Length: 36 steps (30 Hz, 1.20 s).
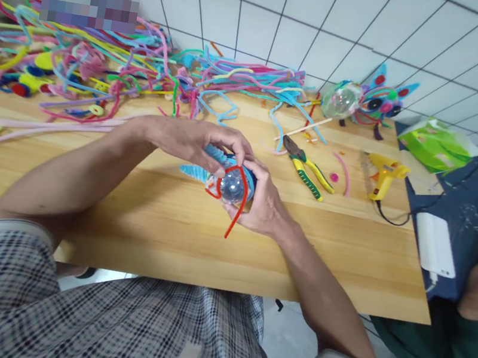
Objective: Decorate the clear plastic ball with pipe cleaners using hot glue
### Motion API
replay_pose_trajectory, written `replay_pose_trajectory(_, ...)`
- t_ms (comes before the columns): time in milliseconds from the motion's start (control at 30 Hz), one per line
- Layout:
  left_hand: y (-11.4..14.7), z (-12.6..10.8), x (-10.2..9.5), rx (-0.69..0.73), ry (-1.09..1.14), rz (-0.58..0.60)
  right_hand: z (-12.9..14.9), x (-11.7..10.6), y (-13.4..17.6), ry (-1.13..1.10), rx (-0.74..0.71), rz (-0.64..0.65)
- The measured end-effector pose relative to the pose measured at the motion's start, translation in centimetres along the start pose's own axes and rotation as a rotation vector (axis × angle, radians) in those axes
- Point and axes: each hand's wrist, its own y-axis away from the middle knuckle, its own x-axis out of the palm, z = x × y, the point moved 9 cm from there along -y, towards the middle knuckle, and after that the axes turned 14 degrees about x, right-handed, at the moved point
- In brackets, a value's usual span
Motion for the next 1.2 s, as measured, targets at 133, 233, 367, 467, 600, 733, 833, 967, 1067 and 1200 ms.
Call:
replay_pose_trajectory(133,0.0,-0.1,-0.1,-0.011,-0.007,0.012,-0.1,0.1,-0.1,0.030,0.019,0.040)
replay_pose_trajectory(233,0.1,-0.1,-0.1,-0.019,-0.009,0.019,1.0,-1.0,-0.5,0.069,0.028,0.073)
replay_pose_trajectory(367,0.5,0.4,0.1,-0.080,-0.036,0.057,2.4,-5.2,-0.7,0.129,0.147,0.029)
replay_pose_trajectory(467,0.8,0.5,0.3,-0.129,-0.044,0.083,-0.2,-11.4,0.7,0.133,0.452,-0.189)
replay_pose_trajectory(600,0.7,0.3,0.6,-0.153,-0.027,0.102,-6.6,-21.8,6.3,0.191,0.948,-0.752)
replay_pose_trajectory(733,0.6,0.2,0.7,-0.144,-0.025,0.104,-11.0,-26.5,8.3,0.260,1.114,-0.899)
replay_pose_trajectory(833,0.5,0.3,0.6,-0.125,-0.038,0.093,-13.7,-26.8,7.9,0.235,1.211,-0.853)
replay_pose_trajectory(967,0.3,0.1,0.6,-0.058,-0.024,0.073,-15.4,-25.9,6.5,0.193,1.305,-0.777)
replay_pose_trajectory(1067,0.2,0.0,0.5,-0.050,-0.025,0.067,-15.3,-25.8,5.5,0.181,1.345,-0.769)
replay_pose_trajectory(1200,0.0,-0.4,0.4,-0.035,-0.031,0.062,-13.4,-25.4,4.6,0.093,1.319,-0.732)
